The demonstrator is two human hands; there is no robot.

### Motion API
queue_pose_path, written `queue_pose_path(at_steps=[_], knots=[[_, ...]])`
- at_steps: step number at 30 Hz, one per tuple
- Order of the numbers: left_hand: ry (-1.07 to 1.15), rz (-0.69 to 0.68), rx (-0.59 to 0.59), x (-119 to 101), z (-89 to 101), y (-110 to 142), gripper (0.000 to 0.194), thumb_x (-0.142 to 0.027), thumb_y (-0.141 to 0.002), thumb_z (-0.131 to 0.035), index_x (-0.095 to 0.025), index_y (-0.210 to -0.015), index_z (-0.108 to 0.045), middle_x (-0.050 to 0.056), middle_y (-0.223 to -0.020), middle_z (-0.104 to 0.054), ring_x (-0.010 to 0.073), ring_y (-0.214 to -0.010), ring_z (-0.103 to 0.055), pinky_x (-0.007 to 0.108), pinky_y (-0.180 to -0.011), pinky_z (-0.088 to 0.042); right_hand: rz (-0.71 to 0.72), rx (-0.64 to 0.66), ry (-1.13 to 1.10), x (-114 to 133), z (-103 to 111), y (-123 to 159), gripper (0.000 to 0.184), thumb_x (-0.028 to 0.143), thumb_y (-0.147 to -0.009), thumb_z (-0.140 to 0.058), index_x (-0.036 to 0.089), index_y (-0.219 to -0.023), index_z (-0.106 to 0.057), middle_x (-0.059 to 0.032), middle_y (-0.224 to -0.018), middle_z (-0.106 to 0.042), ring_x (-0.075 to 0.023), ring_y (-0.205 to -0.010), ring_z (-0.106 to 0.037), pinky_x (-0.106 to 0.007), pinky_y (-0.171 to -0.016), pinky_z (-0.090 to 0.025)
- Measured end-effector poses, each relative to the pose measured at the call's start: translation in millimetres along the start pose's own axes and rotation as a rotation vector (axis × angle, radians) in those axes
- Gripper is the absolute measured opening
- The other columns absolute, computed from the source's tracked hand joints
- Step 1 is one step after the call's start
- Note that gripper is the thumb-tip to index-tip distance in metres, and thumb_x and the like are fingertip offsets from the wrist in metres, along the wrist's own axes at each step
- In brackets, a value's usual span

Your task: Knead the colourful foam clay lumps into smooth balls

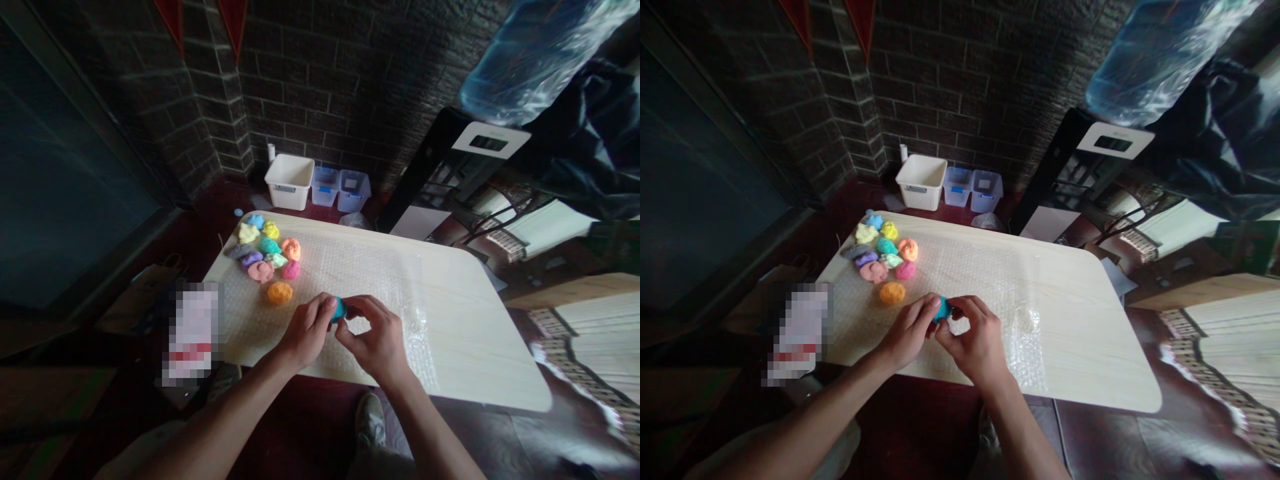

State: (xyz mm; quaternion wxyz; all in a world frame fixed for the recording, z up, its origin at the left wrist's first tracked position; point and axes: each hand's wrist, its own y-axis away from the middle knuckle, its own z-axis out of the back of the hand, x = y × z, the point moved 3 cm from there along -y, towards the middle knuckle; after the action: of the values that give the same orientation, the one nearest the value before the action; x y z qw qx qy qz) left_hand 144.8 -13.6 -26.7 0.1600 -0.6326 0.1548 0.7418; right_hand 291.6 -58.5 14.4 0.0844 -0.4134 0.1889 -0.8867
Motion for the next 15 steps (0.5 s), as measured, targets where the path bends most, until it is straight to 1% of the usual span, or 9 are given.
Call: queue_pose_path(at_steps=[4, 6, 10, 12, 15], knots=[[-0.011, 0.023, 0.005, 2, 0.1, 1, 0.046, -0.057, -0.109, -0.036, -0.022, -0.090, -0.058, -0.002, -0.073, -0.057, 0.0164, -0.067, -0.057, 0.028, -0.062, -0.042, 0.003, 0.004, -0.032, -1, -1, 0, 0.019, 0.016, -0.084, -0.071, 0.021, -0.103, -0.074, -0.0034, -0.090, -0.075, -0.0185, -0.075, -0.072, -0.032, -0.071, -0.059], [-0.004, 0.033, -0.002, 4, 1.4, 1, 0.046, -0.058, -0.108, -0.036, -0.022, -0.089, -0.057, -0.001, -0.074, -0.056, 0.0164, -0.067, -0.056, 0.028, -0.062, -0.042, -0.019, 0.014, -0.073, -2, -1, 0, 0.020, 0.016, -0.085, -0.071, 0.021, -0.104, -0.075, -0.0038, -0.090, -0.076, -0.0189, -0.075, -0.073, -0.033, -0.071, -0.060], [0.049, 0.021, -0.017, 2, 4.0, 1, 0.048, -0.058, -0.108, -0.035, -0.022, -0.086, -0.055, -0.002, -0.071, -0.052, 0.0154, -0.063, -0.050, 0.028, -0.059, -0.041, -0.131, 0.059, -0.301, -7, -1, -1, 0.024, 0.023, -0.090, -0.074, 0.022, -0.113, -0.075, -0.0071, -0.100, -0.076, -0.0205, -0.084, -0.076, -0.034, -0.076, -0.064], [0.085, 0.003, -0.017, -1, 4.4, 1, 0.045, -0.057, -0.109, -0.035, -0.021, -0.094, -0.057, -0.001, -0.076, -0.055, 0.0155, -0.066, -0.052, 0.027, -0.061, -0.042, -0.200, 0.071, -0.412, -8, -2, -2, 0.028, 0.029, -0.091, -0.077, 0.021, -0.117, -0.074, -0.0086, -0.102, -0.077, -0.0212, -0.085, -0.078, -0.034, -0.075, -0.066], [0.058, -0.045, -0.012, -8, 4.6, 1, 0.039, -0.053, -0.110, -0.036, -0.022, -0.106, -0.058, 0.000, -0.085, -0.060, 0.0168, -0.073, -0.057, 0.028, -0.067, -0.046, -0.272, 0.058, -0.446, -9, -2, -1, 0.030, 0.031, -0.088, -0.080, 0.019, -0.115, -0.075, -0.0085, -0.095, -0.079, -0.0215, -0.079, -0.079, -0.033, -0.071, -0.067]])
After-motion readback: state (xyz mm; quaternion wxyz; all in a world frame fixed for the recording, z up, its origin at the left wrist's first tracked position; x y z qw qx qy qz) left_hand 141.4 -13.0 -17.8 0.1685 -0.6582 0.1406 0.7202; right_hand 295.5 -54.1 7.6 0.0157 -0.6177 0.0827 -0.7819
